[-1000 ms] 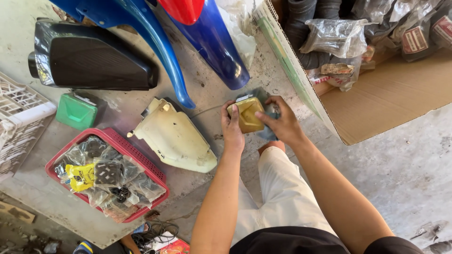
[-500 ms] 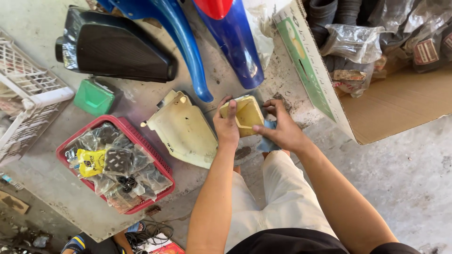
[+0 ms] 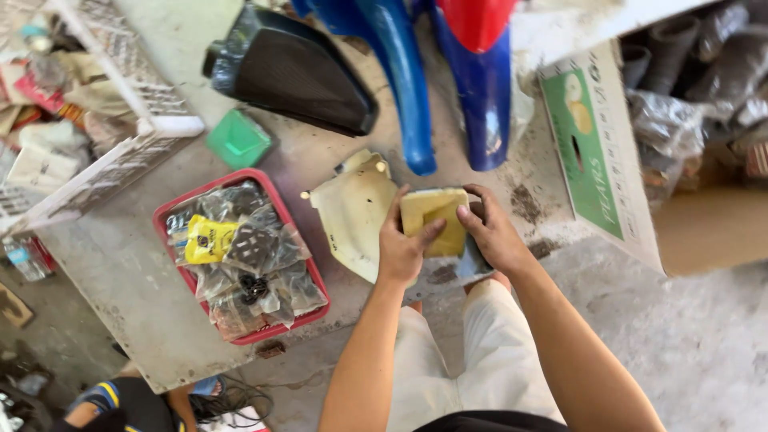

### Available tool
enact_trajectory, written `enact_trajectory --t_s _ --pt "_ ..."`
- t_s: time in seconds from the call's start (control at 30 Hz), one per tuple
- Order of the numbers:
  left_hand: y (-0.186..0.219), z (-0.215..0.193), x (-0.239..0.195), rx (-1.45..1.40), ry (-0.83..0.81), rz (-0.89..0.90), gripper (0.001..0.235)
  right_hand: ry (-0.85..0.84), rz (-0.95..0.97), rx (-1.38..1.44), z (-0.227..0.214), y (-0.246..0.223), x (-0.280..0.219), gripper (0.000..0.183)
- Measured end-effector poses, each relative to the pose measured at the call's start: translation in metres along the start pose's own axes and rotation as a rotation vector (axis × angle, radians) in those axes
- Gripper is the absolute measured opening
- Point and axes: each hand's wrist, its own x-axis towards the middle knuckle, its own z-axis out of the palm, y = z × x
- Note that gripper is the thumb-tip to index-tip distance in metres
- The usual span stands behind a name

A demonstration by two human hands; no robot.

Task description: The person cleans small black mechanical parts using a green abrasive pad and a blue cloth. They wipe the parts individually and place them into a white plastic container on the table.

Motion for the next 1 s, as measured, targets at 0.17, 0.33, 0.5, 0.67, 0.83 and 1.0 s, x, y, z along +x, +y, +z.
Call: enact_trajectory --t_s 0.17,0.33,0.5,0.67,0.83,1.0 --pt "0.012 -0.044 -0.007 -0.095 0.121 0.092 0.099 -0.043 -0.092 -0.168 0.046 -0.028 0.028 0.072" --pt "0.031 -0.105 0.005 -0.195 0.332 0.219 0.095 -0.275 -0.152 -0.301 0.124 -0.081 0.056 0.075" --pt "0.055 -0.179 0.032 -0.165 0.406 0.278 0.088 -0.324 -0.075 -0.340 0.200 -0.104 0.089 0.080" --pt "0.100 -0.229 0.083 0.002 0.458 0.453 0.075 -0.069 -0.075 -0.431 0.269 -0.145 0.151 0.067" --pt "0.133 -0.259 0.169 0.189 0.625 0.577 0.073 0.048 -0.165 -0.279 0.331 -0.205 0.262 0.055" --pt "0.134 -0.274 0.243 0.576 0.637 0.651 0.070 -0.016 -0.034 -0.086 0.358 -0.238 0.365 0.036"
